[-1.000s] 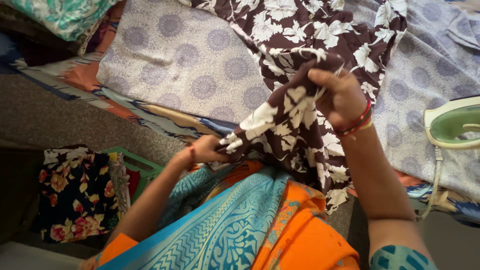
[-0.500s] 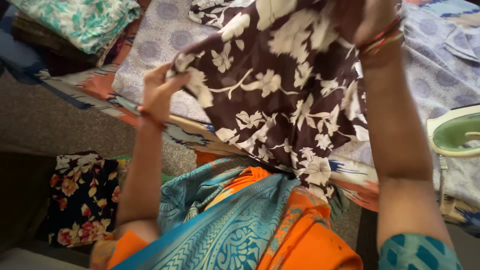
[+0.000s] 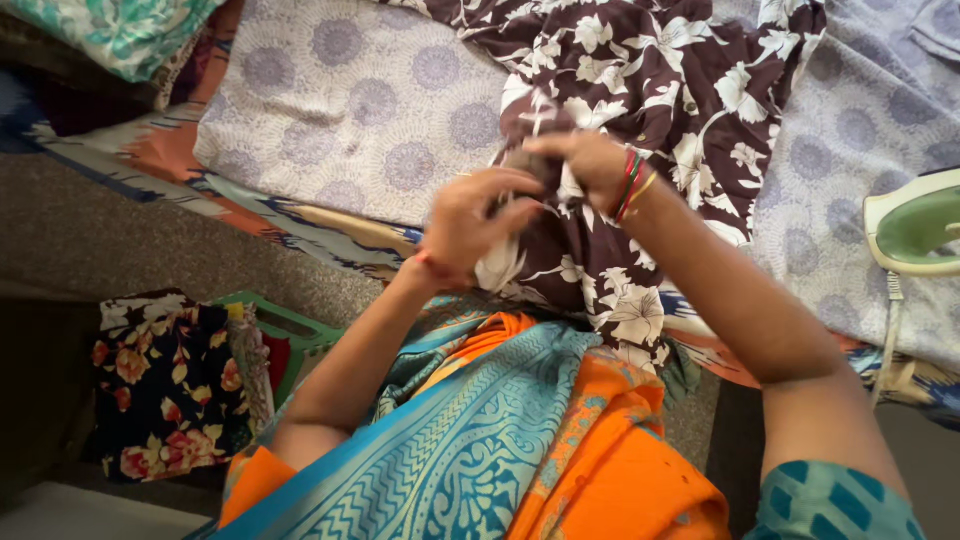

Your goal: The person irons a brown and white floral print garment on a padded surface using an iron, smoothing the fabric by hand and repositioning it several times.

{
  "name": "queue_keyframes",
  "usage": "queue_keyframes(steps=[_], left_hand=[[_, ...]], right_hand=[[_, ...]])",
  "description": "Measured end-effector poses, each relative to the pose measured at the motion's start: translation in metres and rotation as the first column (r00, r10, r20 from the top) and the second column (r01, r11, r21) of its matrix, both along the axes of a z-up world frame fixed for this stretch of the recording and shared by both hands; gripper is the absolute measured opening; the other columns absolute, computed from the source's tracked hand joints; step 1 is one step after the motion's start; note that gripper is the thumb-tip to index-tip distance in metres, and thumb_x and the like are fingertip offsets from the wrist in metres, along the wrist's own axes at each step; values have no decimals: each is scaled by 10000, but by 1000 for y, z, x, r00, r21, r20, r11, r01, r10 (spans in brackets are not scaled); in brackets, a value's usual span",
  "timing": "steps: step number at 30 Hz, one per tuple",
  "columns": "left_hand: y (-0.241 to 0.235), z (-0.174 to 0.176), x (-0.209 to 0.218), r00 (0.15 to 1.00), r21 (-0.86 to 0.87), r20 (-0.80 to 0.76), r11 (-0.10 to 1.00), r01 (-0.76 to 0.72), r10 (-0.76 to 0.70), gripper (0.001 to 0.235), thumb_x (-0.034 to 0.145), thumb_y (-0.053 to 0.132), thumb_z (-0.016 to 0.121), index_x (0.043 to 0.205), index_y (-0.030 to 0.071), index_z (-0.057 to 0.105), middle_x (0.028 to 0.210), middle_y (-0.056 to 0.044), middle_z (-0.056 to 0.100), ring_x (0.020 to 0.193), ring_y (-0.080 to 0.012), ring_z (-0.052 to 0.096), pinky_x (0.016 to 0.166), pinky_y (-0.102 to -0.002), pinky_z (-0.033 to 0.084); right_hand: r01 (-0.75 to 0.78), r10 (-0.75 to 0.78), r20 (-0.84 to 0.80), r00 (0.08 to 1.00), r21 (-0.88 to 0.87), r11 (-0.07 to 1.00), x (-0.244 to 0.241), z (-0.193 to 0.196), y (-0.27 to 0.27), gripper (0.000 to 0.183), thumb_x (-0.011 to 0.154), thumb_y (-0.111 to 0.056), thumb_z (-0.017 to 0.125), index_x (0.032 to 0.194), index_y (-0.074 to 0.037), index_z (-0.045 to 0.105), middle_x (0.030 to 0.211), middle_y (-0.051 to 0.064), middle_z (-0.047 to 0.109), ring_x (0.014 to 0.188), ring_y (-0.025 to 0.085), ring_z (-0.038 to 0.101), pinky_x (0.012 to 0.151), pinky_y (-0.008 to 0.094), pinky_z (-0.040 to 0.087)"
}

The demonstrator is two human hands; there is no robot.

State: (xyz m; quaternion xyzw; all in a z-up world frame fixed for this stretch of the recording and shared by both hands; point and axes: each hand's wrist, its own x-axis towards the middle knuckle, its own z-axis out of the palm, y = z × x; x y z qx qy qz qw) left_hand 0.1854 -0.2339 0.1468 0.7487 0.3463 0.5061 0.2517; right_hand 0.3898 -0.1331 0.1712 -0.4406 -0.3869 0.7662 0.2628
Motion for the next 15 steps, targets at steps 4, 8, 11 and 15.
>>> queue_keyframes(steps=[4,8,11,15], left_hand=[[-5,-56,-38,954,-283,181,941,-183,240,540,870,172,841,1339,51,603,1267,-137,688,1148,-239,670,972,-406,554],[-28,-113,-9,808,-658,585,625,420,73,893,758,142,808,1520,86,346,1389,-187,577,1199,-261,626,966,-426,582],[-49,-130,33,896,-676,416,605,420,-156,887,770,72,890,1497,12,387,1418,-199,582,1291,-248,586,1089,-415,485],[-62,-143,99,736,-668,664,340,662,-128,815,722,84,878,1406,3,441,1255,-143,680,1096,-215,699,982,-371,587]], right_hand=[[-72,89,-56,994,257,964,-5,66,5,249,939,-50,600,1158,-8,711,1100,120,770,956,184,766,861,324,637],[-43,102,-230,968,249,967,-40,116,7,136,1049,-118,604,1113,-17,669,1007,122,744,866,208,767,817,380,672],[-50,92,-150,984,261,964,-60,119,15,178,1030,-145,588,1112,-24,690,969,89,750,807,179,756,739,360,661],[-34,72,-221,973,168,985,-66,101,35,189,1041,-105,612,1123,39,705,1015,136,761,859,192,766,811,336,654]])
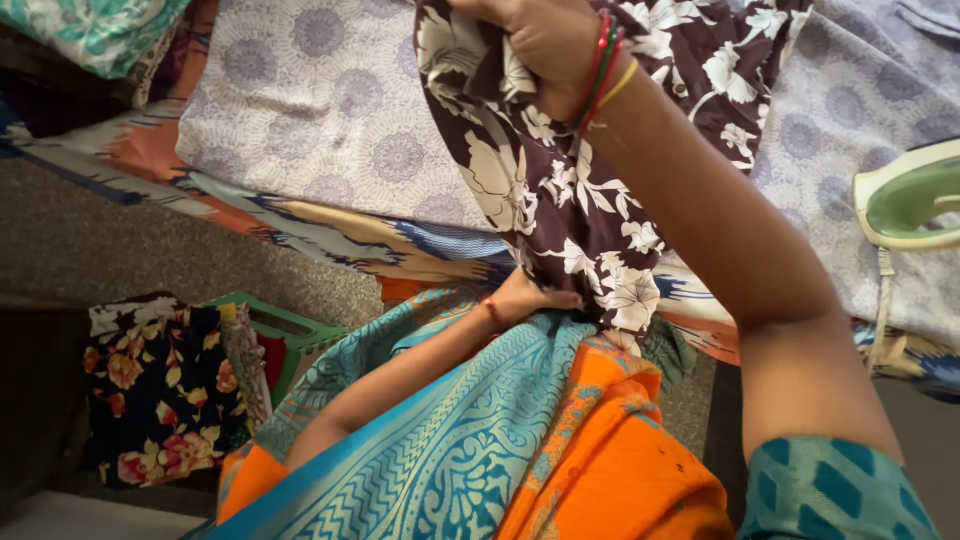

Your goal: The person irons a brown and white floral print garment on a padded surface using an iron, smoothing the fabric by hand and repositioning it several times.

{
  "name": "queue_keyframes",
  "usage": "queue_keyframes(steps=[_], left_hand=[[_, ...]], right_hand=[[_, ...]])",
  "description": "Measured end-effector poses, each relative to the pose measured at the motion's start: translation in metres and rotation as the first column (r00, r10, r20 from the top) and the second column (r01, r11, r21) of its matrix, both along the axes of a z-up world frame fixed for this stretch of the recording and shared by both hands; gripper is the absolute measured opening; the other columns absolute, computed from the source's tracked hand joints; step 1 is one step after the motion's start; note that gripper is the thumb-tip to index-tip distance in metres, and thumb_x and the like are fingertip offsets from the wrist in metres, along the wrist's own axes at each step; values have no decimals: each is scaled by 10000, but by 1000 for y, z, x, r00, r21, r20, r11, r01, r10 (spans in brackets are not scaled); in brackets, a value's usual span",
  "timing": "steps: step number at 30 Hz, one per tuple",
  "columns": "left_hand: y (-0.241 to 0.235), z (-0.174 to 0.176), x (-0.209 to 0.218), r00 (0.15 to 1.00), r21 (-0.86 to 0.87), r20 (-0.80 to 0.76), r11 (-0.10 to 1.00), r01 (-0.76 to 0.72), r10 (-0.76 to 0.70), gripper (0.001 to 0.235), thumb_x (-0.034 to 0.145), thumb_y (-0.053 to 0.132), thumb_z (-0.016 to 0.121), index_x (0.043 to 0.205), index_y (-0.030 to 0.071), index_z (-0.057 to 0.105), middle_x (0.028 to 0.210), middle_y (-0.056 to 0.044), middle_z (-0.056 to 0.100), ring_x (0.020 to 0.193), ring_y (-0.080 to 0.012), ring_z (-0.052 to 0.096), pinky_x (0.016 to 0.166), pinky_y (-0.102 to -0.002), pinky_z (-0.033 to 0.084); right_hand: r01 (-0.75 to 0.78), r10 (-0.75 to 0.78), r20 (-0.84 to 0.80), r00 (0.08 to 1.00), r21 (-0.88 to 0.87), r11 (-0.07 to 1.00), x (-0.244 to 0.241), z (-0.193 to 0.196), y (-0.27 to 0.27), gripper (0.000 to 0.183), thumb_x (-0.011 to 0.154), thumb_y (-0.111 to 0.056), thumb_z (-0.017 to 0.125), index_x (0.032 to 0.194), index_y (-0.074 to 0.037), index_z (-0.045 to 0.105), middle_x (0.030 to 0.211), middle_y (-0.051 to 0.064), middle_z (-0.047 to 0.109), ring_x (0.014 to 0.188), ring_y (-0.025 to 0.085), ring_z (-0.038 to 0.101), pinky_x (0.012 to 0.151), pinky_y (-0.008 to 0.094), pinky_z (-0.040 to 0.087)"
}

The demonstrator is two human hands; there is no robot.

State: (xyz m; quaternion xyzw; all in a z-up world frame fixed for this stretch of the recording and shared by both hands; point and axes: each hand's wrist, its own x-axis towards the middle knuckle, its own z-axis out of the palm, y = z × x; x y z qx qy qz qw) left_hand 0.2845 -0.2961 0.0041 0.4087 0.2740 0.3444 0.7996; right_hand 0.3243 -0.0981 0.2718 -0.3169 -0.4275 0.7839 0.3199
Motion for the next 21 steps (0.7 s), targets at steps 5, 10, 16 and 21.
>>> queue_keyframes(steps=[5,10,16,21], left_hand=[[9,-29,35,962,-66,117,969,-239,246,400,869,107,839,1218,-38,709,1182,-121,755,1025,-204,718,950,-364,574],[25,-14,-4,968,-264,18,935,-237,250,389,894,129,774,1253,1,695,1108,-22,788,988,-153,727,888,-287,566],[194,99,-203,-13,486,116,-46,872,993,556,634,335,522,1137,233,734,842,-135,686,681,-222,617,562,-372,436],[207,281,-259,115,255,313,-200,946,943,455,747,269,576,1171,165,705,969,-90,695,774,-181,654,610,-335,483]], right_hand=[[-8,11,-60,998,47,999,15,-17,17,202,1028,-105,613,1142,29,711,1041,136,758,878,183,765,811,329,649],[75,-68,-62,996,111,991,58,1,22,201,1031,-110,612,1150,22,707,1048,129,755,888,183,761,814,329,648],[305,-301,-48,952,170,937,154,23,-22,202,1035,-117,610,1159,13,701,1057,121,751,900,182,757,818,330,648],[485,-490,-33,871,220,847,229,43,-43,202,1038,-122,608,1167,6,696,1065,114,748,910,181,753,821,330,647]])
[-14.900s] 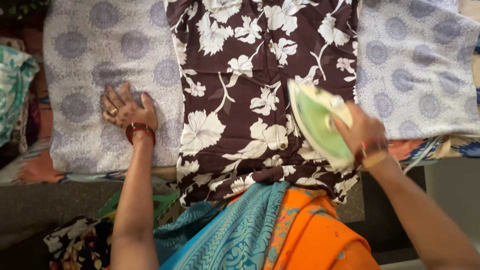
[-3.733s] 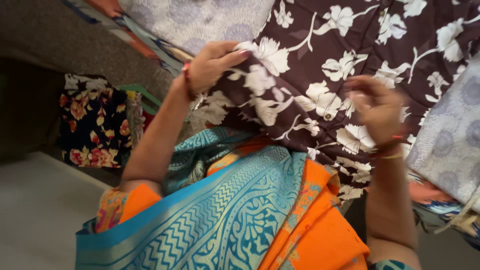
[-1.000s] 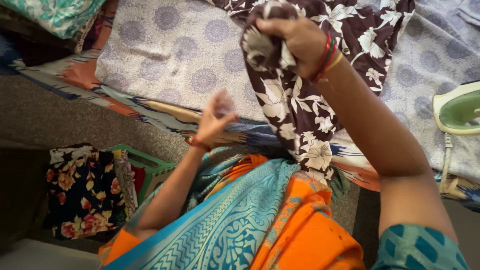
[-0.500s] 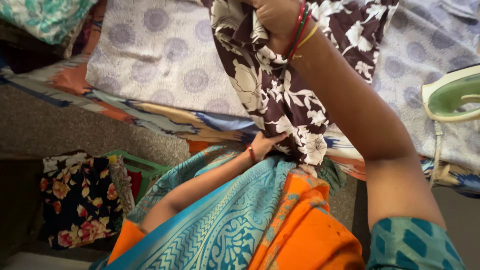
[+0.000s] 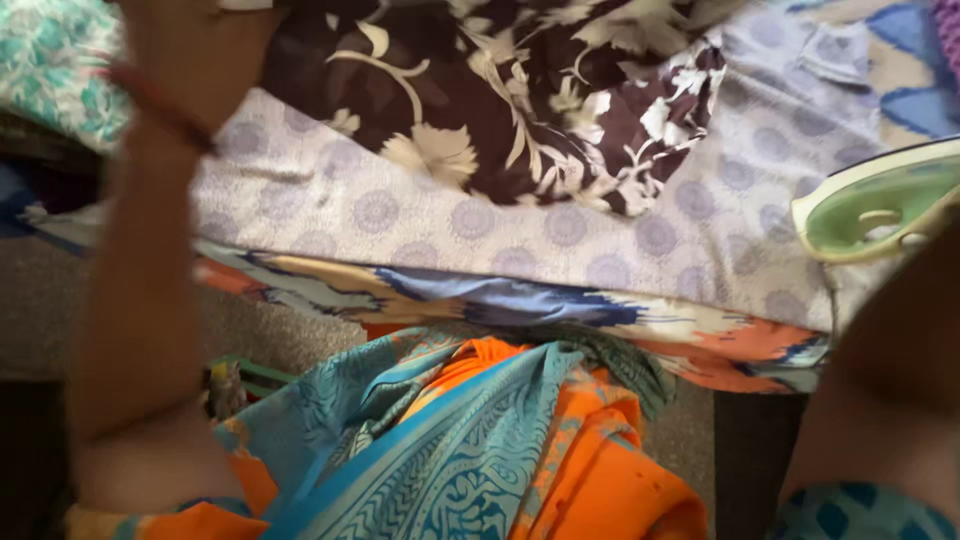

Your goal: The person irons a brown and white floral print garment on a padded surface using an iron, smoothing the fabric by hand and repositioning it several times.

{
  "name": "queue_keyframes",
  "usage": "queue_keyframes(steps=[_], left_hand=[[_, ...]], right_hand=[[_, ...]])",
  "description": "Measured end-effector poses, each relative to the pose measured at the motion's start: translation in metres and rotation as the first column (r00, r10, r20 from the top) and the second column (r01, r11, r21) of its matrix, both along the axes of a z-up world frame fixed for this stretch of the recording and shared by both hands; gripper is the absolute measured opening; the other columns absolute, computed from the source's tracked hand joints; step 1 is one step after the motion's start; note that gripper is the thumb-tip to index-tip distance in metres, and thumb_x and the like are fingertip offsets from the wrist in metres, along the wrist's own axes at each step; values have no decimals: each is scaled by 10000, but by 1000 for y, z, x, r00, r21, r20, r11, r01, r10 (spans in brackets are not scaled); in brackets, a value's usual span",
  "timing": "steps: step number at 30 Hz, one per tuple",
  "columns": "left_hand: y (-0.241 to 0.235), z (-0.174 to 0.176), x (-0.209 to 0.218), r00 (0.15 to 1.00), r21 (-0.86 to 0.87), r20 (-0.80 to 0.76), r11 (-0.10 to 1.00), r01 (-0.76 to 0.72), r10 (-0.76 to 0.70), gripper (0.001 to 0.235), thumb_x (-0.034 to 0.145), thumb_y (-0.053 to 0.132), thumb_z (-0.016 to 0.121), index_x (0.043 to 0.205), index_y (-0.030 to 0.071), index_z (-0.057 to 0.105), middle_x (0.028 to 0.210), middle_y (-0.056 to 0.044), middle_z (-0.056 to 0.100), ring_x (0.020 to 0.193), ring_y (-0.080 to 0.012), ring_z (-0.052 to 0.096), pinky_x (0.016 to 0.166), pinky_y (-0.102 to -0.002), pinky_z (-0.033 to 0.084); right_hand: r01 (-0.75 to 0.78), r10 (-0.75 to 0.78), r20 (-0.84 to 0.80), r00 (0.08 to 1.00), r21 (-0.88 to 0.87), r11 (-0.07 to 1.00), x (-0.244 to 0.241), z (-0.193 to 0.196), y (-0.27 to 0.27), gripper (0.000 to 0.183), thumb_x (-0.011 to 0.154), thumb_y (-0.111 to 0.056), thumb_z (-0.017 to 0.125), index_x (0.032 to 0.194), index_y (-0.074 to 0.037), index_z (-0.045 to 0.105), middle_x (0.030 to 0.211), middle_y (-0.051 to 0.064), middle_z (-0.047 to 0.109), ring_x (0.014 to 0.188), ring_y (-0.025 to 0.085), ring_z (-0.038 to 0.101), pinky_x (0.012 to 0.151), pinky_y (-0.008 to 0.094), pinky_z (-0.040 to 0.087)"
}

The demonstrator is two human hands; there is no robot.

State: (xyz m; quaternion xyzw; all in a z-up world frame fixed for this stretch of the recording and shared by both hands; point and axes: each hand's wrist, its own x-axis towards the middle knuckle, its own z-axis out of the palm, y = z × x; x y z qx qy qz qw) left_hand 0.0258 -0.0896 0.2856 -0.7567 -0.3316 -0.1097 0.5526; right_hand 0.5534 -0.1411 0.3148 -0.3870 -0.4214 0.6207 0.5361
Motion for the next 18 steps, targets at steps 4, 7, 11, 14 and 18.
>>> queue_keyframes(steps=[4,7,11,14,18], left_hand=[[-107,70,-12,938,237,-347,968,83,4,380,839,217,619,1198,110,682,1071,-55,702,848,-147,684,648,-305,521],[-187,39,0,981,-704,-38,702,110,-191,424,736,239,627,1119,77,707,1147,-40,683,780,-225,687,519,-407,536],[-243,11,-36,966,-857,158,458,236,-203,503,728,364,691,1181,147,712,1044,-15,670,863,-235,651,695,-458,521],[-211,-1,-62,976,-975,31,209,78,-217,506,639,429,721,1110,244,697,972,74,667,907,-158,669,758,-358,524],[-115,-22,-43,983,-918,37,383,104,-180,441,695,409,707,1101,237,708,939,70,656,862,-147,639,726,-346,497]], right_hand=[[132,-132,27,991,28,991,46,10,-12,202,1041,-127,607,1173,0,692,1071,108,745,918,181,750,823,331,647],[211,-213,55,976,43,977,72,18,-11,202,1043,-130,606,1178,-4,689,1076,104,743,924,181,748,825,331,647],[288,-291,83,953,47,957,99,21,-4,203,1046,-134,605,1184,-10,685,1082,99,741,932,180,745,827,332,646],[325,-327,101,940,35,945,109,25,17,203,1048,-138,604,1188,-14,683,1086,94,739,938,180,742,829,332,646],[363,-367,111,924,57,930,128,23,31,204,1050,-142,602,1195,-20,679,1092,89,736,946,180,739,831,332,645]])
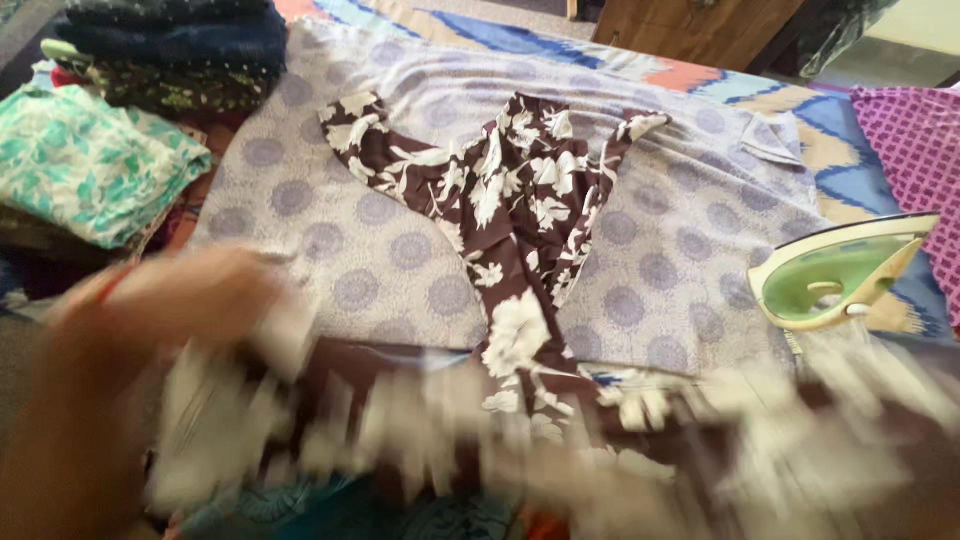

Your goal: The person irons a brown and white floral print garment on a padded surface using an iron, smoothing the fabric by hand and repositioning it several times.

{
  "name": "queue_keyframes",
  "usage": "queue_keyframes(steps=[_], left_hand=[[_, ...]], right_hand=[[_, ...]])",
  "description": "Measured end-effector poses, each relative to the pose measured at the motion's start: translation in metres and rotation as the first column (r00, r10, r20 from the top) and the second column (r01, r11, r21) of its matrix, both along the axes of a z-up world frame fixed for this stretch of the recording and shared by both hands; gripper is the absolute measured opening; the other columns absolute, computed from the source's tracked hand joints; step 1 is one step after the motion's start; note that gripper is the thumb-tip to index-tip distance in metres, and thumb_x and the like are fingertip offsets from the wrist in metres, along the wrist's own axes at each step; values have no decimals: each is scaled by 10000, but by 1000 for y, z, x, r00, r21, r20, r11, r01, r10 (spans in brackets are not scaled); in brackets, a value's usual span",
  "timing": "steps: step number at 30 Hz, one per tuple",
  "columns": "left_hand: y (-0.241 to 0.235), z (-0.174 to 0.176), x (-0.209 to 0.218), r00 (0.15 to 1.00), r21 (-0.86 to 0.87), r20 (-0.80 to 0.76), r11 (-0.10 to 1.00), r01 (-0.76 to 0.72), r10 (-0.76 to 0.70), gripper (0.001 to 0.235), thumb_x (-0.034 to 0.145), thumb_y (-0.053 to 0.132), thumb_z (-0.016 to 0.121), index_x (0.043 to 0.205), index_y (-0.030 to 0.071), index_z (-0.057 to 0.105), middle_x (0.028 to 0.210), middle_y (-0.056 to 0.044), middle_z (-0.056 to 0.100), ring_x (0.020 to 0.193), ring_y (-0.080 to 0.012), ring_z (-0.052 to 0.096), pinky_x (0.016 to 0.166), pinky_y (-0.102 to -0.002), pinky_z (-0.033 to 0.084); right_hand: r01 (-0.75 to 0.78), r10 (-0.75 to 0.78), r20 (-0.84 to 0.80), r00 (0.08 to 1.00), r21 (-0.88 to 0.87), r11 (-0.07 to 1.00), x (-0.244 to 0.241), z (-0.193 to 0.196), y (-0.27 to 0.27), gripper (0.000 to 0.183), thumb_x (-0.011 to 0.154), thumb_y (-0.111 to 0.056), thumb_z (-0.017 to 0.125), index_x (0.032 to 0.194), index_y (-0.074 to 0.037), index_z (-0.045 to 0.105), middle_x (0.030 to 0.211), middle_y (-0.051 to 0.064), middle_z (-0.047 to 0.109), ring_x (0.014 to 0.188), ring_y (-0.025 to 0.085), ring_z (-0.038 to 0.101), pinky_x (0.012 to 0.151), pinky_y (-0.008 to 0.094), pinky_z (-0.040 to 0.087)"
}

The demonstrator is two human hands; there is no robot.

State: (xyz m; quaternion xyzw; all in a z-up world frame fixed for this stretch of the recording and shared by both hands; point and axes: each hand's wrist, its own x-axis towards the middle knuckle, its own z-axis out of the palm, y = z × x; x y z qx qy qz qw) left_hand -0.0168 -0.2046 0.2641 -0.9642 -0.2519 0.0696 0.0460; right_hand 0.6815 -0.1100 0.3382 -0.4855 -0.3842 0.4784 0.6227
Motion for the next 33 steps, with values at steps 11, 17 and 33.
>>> queue_keyframes(steps=[11,17,33], left_hand=[[119,49,59,955,497,283,838,-224,88,273,851,352,670,1078,216,737,846,59,626,736,-117,557,639,-313,421],[151,49,80,947,621,316,741,-256,62,203,936,322,650,1066,205,753,795,53,609,668,-100,512,591,-295,380],[112,-81,122,692,501,722,685,-529,7,239,1112,323,654,965,181,778,680,12,616,519,-83,468,486,-277,328]], right_hand=[[120,-120,11,993,16,993,38,10,45,206,1058,-154,599,1211,-36,668,1109,74,729,968,179,731,838,333,644],[146,-146,5,989,29,989,45,12,40,208,1062,-161,597,1221,-45,662,1118,65,725,980,178,727,842,334,644],[223,-240,-58,969,-210,952,28,-116,-104,213,1072,-178,591,1245,-68,647,1142,43,715,1012,177,715,851,335,642]])
